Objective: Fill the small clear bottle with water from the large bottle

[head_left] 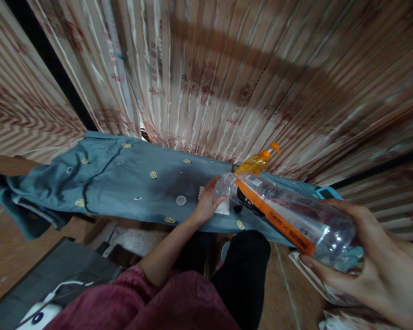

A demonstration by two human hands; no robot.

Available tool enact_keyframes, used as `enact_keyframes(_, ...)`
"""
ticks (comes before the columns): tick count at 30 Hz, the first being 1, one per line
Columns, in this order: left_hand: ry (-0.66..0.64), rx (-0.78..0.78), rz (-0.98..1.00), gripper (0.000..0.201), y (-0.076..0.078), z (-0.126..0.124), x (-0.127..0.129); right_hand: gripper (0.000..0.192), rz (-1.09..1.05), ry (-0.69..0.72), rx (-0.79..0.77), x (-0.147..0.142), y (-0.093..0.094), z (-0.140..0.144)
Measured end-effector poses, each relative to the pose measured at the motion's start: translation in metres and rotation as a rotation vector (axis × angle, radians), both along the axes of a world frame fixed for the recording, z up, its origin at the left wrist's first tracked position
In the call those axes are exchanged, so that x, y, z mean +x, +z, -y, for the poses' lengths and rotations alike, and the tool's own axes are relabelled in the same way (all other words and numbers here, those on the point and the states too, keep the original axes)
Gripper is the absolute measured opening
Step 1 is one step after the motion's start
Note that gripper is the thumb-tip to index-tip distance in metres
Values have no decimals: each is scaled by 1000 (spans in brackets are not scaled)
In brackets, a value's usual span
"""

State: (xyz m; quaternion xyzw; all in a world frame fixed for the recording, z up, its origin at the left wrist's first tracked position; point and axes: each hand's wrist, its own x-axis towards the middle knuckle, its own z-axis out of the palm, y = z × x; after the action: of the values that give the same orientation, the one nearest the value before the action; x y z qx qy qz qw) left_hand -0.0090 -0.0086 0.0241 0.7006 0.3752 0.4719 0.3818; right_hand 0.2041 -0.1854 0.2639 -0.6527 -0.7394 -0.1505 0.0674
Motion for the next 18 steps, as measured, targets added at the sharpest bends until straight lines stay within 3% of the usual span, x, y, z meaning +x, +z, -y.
enact_keyframes(8, 5, 9, 19, 64, 0, 0, 1, 76, -36, -100, -9, -3, -11, 8)
enact_keyframes(11, 8, -2, 23, 63, 1, -1, 1, 83, -205, -220, -31, -5, -20, 14)
enact_keyframes(16, 17, -19, 24, 63, 0, -3, 2, 86, -470, -201, -140, 17, -59, 25)
enact_keyframes(18, 20, -5, 28, 64, -1, -4, 3, 86, -606, -206, -85, 25, -80, 29)
